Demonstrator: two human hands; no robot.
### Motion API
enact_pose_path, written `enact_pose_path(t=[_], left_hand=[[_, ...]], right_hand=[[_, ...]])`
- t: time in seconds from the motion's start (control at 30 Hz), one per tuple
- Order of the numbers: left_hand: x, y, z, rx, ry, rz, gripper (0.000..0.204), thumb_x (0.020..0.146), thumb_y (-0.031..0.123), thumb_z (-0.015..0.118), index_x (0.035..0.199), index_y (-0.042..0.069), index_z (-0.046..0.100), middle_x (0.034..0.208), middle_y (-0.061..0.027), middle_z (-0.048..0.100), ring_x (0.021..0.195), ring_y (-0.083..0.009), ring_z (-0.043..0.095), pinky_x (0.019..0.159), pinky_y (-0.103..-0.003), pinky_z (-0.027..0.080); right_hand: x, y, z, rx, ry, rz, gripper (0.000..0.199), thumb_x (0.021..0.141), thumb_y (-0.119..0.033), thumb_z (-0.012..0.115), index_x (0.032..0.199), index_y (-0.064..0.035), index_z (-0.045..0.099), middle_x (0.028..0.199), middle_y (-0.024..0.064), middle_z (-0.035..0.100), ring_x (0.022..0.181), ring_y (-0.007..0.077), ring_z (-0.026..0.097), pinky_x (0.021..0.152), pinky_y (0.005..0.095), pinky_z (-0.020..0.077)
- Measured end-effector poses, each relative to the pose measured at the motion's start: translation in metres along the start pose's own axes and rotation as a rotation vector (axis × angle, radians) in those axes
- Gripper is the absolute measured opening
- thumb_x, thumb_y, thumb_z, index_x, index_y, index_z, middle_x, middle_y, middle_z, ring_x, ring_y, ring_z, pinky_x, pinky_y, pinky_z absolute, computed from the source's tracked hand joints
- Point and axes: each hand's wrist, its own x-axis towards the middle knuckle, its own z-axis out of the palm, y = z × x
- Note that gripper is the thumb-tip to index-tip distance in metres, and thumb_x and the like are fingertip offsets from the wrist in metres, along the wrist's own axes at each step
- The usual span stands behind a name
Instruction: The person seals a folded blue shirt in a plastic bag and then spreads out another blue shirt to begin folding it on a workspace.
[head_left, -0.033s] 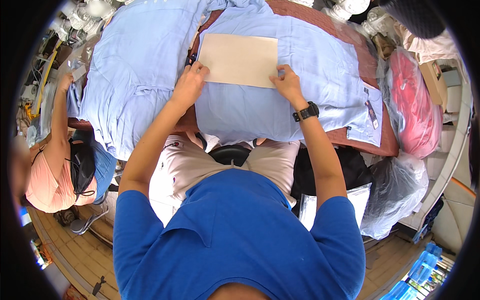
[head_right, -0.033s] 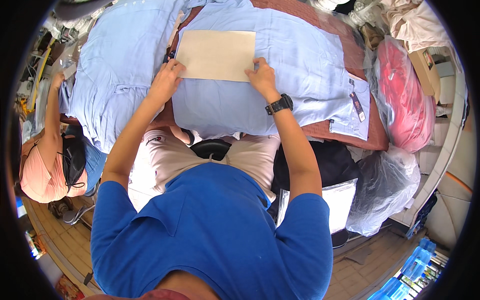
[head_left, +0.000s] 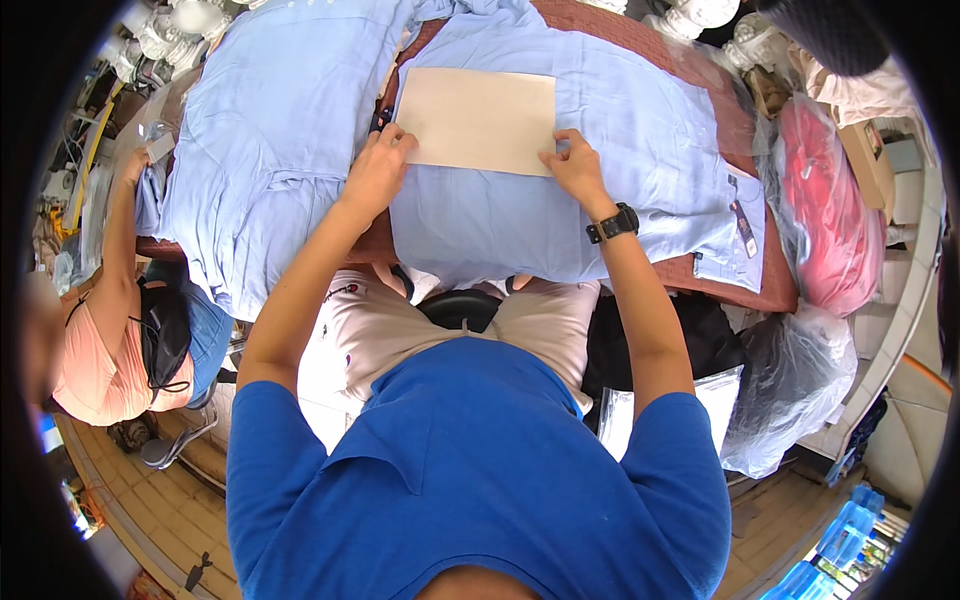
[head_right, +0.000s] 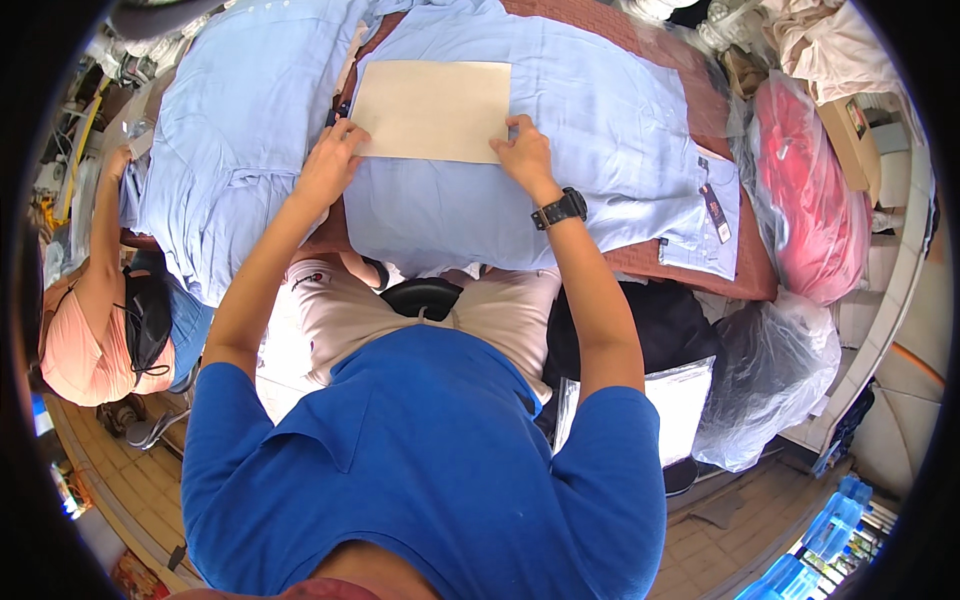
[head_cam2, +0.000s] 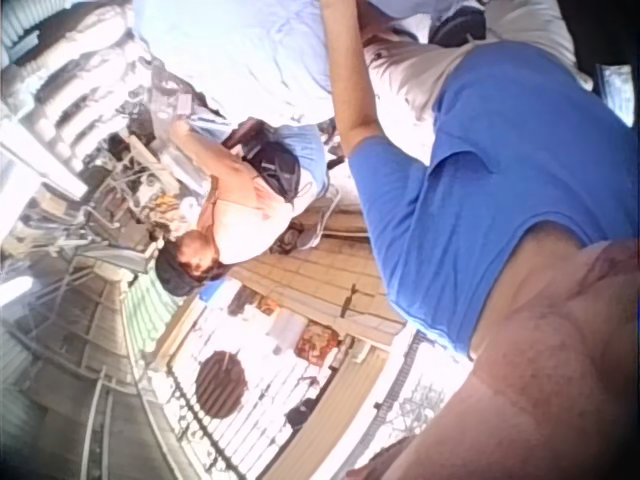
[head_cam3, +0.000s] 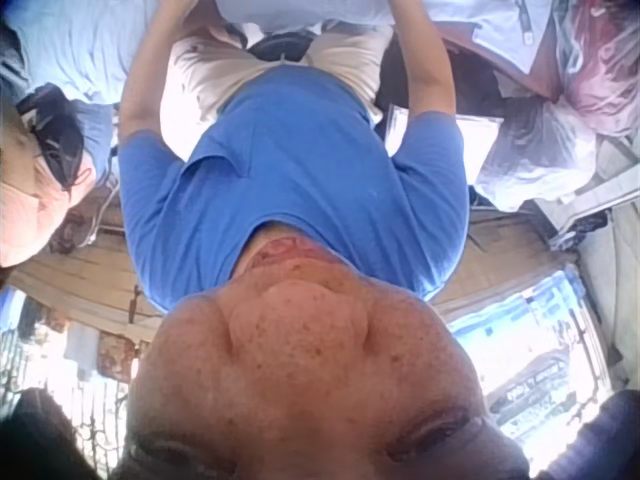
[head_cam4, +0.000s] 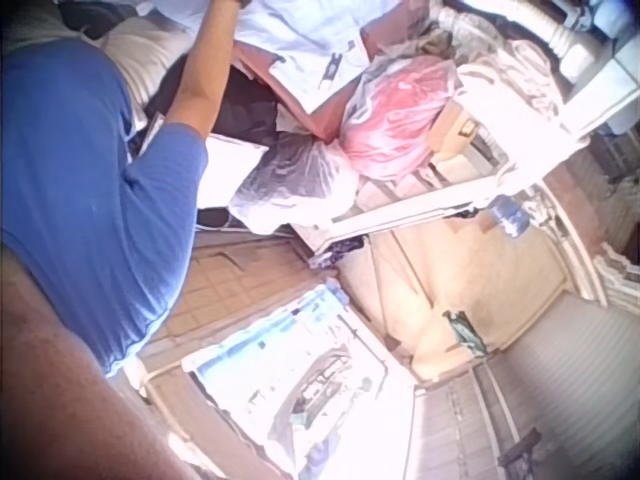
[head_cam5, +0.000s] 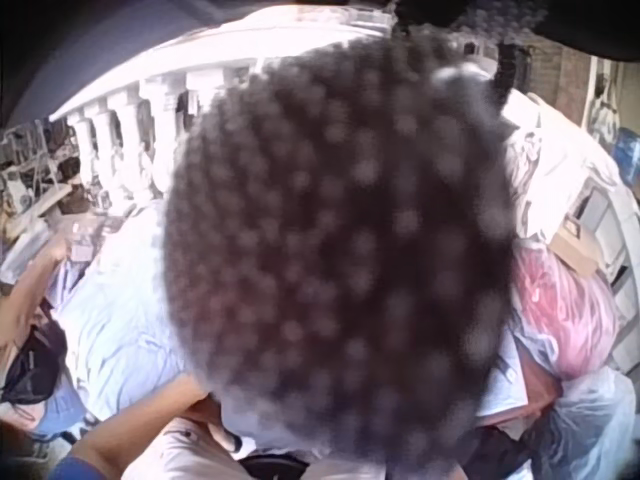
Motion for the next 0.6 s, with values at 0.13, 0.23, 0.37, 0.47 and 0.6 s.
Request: enact_pose_path(t=[0.13,0.23,0.37,0.47,0.6], left_hand=[[-0.006,0.004,-0.005,0.001,-0.022,0.002,0.032,0.074,-0.009,0.069,0.103,0.003,0.062,0.108,-0.0124,0.058,0.102,-0.0359,0.059,0.087,-0.045,0.050],[-0.008,0.010,-0.008,0.007,-0.018,-0.019,0.028,0.073,-0.009,0.068,0.099,0.001,0.063,0.104,-0.0127,0.059,0.102,-0.0355,0.059,0.088,-0.045,0.050],[-0.010,0.005,-0.004,0.004,0.022,0.028,0.022,0.075,-0.008,0.063,0.095,0.001,0.061,0.102,-0.0144,0.059,0.096,-0.0370,0.059,0.082,-0.046,0.052],[-0.013,0.006,-0.004,0.030,-0.025,-0.012,0.029,0.072,-0.010,0.066,0.098,0.002,0.062,0.105,-0.0125,0.059,0.102,-0.0351,0.059,0.087,-0.045,0.050],[-0.006,0.013,-0.010,0.037,-0.061,-0.011,0.037,0.074,-0.011,0.063,0.108,0.003,0.063,0.112,-0.0132,0.059,0.110,-0.0349,0.055,0.094,-0.045,0.048]], right_hand=[[-0.001,0.002,-0.002,-0.003,-0.014,-0.013,0.044,0.080,-0.019,0.077,0.120,-0.0058,0.061,0.085,0.0114,0.069,0.082,0.0271,0.068,0.075,0.0392,0.0543],[-0.003,0.004,-0.003,-0.018,-0.020,-0.029,0.045,0.080,-0.019,0.078,0.120,-0.0054,0.060,0.084,0.0119,0.069,0.082,0.0272,0.068,0.075,0.0391,0.0540],[-0.006,0.007,0.002,-0.004,-0.023,-0.045,0.046,0.080,-0.019,0.078,0.120,-0.0047,0.060,0.084,0.0128,0.068,0.083,0.0276,0.068,0.076,0.0396,0.0537],[-0.007,0.007,0.003,-0.006,-0.026,-0.042,0.047,0.080,-0.019,0.078,0.120,-0.0041,0.060,0.084,0.0131,0.068,0.083,0.0280,0.068,0.077,0.0399,0.0535],[-0.008,0.007,0.002,-0.012,-0.023,-0.052,0.047,0.079,-0.019,0.078,0.120,-0.0036,0.059,0.083,0.0133,0.068,0.082,0.0282,0.068,0.076,0.0399,0.0535]])
